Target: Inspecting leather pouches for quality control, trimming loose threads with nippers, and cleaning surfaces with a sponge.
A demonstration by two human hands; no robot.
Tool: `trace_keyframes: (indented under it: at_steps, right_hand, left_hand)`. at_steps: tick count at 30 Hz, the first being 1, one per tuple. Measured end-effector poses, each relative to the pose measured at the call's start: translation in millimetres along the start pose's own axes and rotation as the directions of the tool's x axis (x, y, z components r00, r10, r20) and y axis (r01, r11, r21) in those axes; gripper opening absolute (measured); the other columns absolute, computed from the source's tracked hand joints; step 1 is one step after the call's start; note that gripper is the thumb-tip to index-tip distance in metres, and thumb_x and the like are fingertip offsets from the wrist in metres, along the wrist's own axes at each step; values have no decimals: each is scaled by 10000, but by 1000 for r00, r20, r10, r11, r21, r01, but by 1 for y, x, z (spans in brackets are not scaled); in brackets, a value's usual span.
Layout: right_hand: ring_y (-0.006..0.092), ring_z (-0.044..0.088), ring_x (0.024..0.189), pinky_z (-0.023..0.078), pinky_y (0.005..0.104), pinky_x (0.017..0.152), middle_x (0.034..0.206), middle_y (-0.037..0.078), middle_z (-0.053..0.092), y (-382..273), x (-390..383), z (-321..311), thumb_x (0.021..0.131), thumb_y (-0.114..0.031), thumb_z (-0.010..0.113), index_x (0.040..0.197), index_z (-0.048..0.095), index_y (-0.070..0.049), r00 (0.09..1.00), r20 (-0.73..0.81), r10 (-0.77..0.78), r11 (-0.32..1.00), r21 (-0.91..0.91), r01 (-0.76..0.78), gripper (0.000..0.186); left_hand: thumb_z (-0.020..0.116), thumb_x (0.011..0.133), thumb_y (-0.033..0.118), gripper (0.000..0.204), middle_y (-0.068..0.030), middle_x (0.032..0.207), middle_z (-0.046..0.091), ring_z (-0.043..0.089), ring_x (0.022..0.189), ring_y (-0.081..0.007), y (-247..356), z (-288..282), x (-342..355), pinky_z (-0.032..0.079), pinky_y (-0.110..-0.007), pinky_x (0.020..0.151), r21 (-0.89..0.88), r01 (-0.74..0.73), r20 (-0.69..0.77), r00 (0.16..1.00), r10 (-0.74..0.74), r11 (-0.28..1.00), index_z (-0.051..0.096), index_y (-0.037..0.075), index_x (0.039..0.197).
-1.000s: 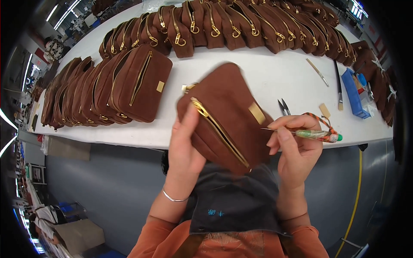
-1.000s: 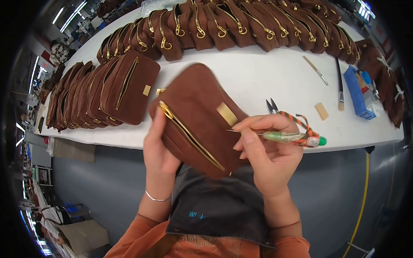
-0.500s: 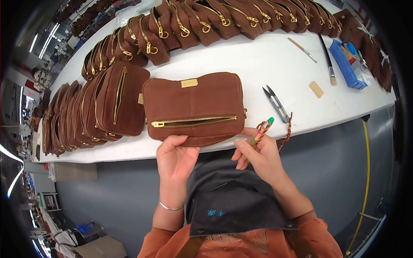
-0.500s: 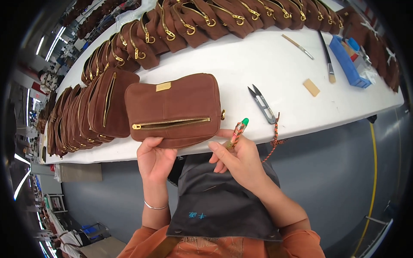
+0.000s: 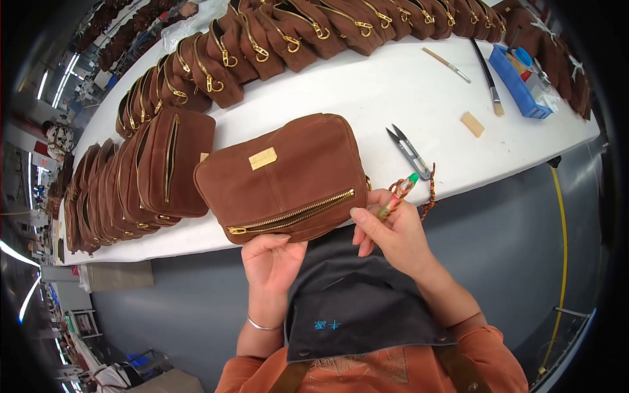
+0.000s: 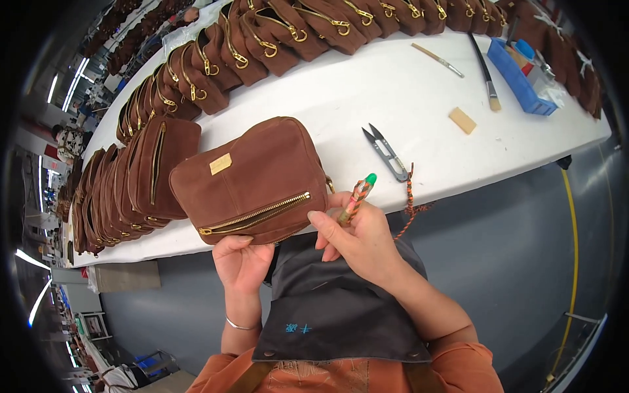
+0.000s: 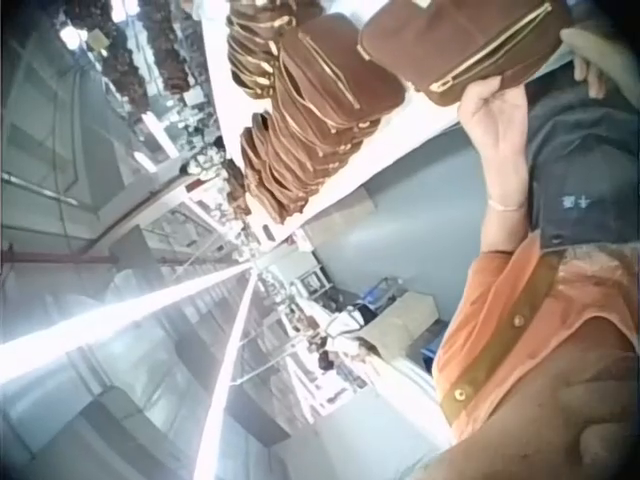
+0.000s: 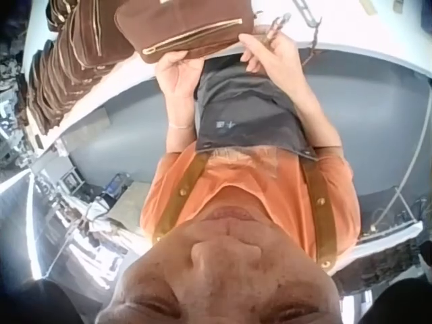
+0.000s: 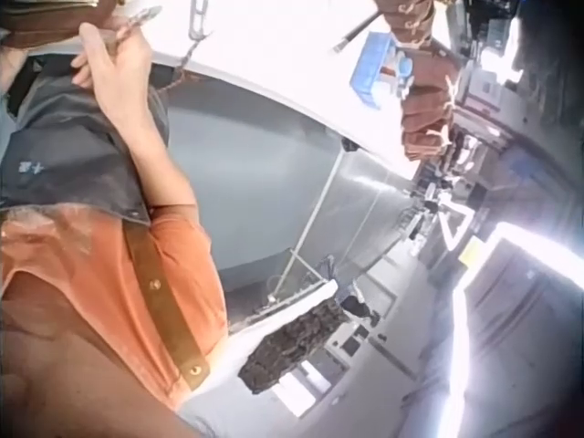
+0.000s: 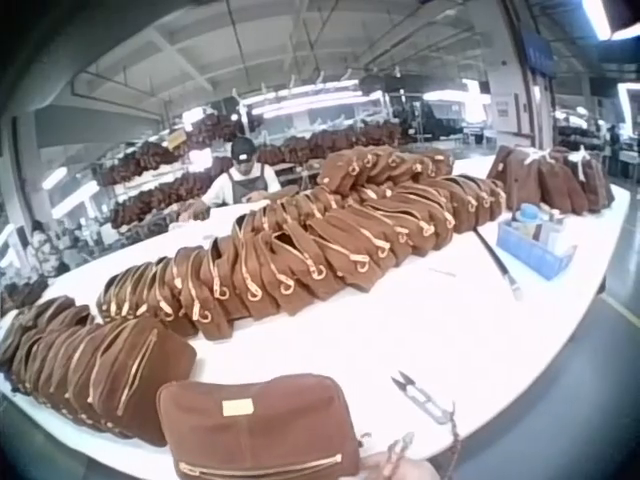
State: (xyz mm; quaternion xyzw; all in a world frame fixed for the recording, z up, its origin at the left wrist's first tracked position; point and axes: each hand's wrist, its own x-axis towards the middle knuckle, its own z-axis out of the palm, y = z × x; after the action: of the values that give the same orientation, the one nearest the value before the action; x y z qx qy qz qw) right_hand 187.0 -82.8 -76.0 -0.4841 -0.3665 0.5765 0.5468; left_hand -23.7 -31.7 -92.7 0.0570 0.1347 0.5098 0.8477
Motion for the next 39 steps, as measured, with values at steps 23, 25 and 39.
trace_keyframes:
  at_steps: [23, 25, 39]
  right_hand:
    - [84, 486, 656, 411, 289, 588, 677, 29, 566, -66, 44, -9, 976, -210, 633, 1067, 713, -1, 873, 445, -198, 841, -380, 385, 242]
    - [89, 488, 654, 415, 285, 595, 676, 35, 577, -64, 45, -12, 971, -203, 636, 1077, 711, 5, 890, 433, -141, 829, -440, 346, 245]
    - [80, 533, 659, 451, 251, 587, 816, 48, 639, -72, 44, -7, 1005, -173, 569, 1091, 675, 56, 935, 347, 78, 882, -462, 98, 266]
  left_hand:
    - [666, 923, 113, 340, -161, 1214, 679, 640, 1131, -342, 40, 130, 37, 505, -398, 966, 534, -651, 514, 757, -405, -540, 645, 1, 1243]
    - [671, 931, 130, 345, -167, 1224, 672, 639, 1131, -347, 38, 116, 40, 517, -395, 948, 600, -656, 525, 755, -393, -459, 633, 10, 1252]
    - [656, 962, 204, 200, -108, 906, 656, 635, 794, -222, 36, 68, 49, 501, -333, 727, 828, -509, 481, 860, -168, -236, 650, 12, 1018]
